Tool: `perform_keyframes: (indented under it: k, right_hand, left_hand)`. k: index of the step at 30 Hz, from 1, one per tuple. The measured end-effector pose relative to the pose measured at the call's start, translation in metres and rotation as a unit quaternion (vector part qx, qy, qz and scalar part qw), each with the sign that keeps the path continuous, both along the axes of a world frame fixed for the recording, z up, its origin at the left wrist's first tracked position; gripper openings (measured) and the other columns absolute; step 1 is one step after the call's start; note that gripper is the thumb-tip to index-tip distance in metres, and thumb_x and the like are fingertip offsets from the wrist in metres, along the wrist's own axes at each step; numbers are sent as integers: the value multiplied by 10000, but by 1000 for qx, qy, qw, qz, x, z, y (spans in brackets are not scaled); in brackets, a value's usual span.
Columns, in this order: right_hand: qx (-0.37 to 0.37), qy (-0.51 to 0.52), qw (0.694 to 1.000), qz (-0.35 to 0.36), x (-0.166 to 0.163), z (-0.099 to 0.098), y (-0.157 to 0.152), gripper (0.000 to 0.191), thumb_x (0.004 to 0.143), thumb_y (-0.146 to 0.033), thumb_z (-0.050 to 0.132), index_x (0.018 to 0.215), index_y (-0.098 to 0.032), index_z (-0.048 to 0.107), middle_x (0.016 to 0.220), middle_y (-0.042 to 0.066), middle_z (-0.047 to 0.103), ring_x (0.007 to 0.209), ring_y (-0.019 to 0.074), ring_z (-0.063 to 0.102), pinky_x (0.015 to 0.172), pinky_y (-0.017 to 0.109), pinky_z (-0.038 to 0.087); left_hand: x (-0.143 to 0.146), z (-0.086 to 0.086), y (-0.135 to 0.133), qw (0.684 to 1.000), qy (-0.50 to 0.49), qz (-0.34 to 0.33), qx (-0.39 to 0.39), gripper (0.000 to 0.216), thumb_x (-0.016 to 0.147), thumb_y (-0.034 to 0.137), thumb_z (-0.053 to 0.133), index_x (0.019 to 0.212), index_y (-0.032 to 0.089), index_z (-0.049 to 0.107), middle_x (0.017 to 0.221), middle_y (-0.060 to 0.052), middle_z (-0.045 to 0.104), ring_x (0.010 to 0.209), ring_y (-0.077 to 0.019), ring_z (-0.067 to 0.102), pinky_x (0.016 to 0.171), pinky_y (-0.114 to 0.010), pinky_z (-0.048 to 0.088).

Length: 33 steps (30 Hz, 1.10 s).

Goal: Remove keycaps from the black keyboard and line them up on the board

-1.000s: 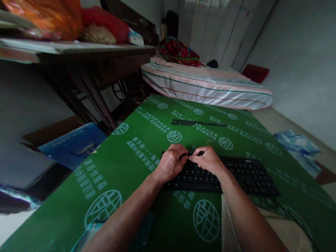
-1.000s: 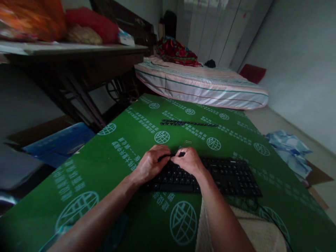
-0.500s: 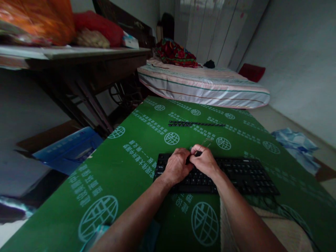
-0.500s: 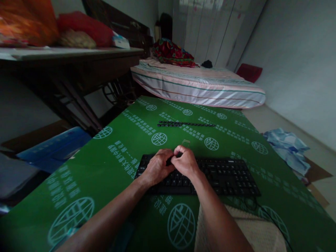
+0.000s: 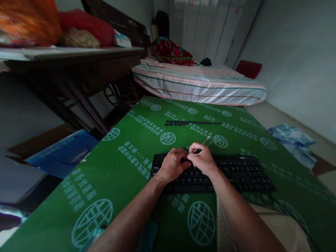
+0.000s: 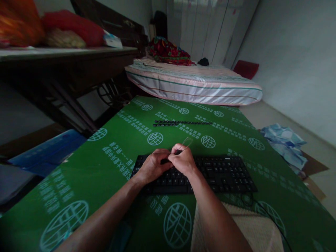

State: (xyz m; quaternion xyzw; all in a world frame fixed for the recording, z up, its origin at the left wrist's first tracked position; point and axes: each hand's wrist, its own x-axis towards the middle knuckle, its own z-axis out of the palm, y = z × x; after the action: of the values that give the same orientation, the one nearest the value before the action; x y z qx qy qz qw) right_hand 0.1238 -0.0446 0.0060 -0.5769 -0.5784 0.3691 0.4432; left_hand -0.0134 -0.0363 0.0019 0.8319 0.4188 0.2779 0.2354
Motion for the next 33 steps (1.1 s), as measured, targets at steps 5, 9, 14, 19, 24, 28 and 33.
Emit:
perform_keyframes:
  k: [5,9,14,19,24,28,33]
  right_hand:
    - [-17,35,999,14,0,4,-1,44,536,-171,499,539,-198,464,435,-75,420,406,75,379,396,192,304]
    - [-76,91,993,14,1,7,-2,51,576,-198,528,572,-196,477,352,-91,407,302,57,334,310,170,255]
    - [-65,117,990,54,6,8,-2,149,637,-283,621,605,-169,532,400,-66,487,311,47,385,305,153,289]
    - [-68,118,982,130,14,13,-3,244,662,-376,678,716,-144,627,490,-29,563,390,64,488,353,159,348]
    - [-82,106,968,213,22,16,-4,356,714,-458,636,851,-130,664,545,1,617,411,80,532,378,178,394]
    - [-97,101,969,203,23,18,-5,445,754,-505,577,988,-133,649,487,-13,602,339,77,505,329,164,363]
    - [-64,105,980,157,22,17,-4,486,814,-518,480,1133,-169,593,464,-29,587,324,90,506,320,169,357]
  left_hand:
    - [-1,0,-4,1000,-6,1,24,83,727,174,624,800,189,659,966,-72,677,976,-227,580,870,-337,461]
    - [-2,2,-7,999,-18,19,22,92,743,145,592,806,188,643,957,-64,669,971,-219,578,860,-330,463]
    - [-4,1,-8,998,-45,41,21,73,776,175,564,819,190,621,897,-54,662,888,-201,594,805,-309,469]
    - [-5,0,-8,995,-60,82,6,118,820,238,517,766,187,608,742,-27,650,738,-174,608,686,-272,466]
    - [-5,3,-10,992,-94,82,-18,103,793,221,542,785,184,638,748,-18,668,725,-166,620,681,-257,466]
    - [-5,4,-10,984,-142,83,-70,141,755,220,584,864,174,662,806,-29,694,762,-177,638,713,-269,479]
    - [-7,2,-8,941,-281,115,-146,188,697,232,658,868,154,646,831,-31,693,794,-168,640,728,-249,483]
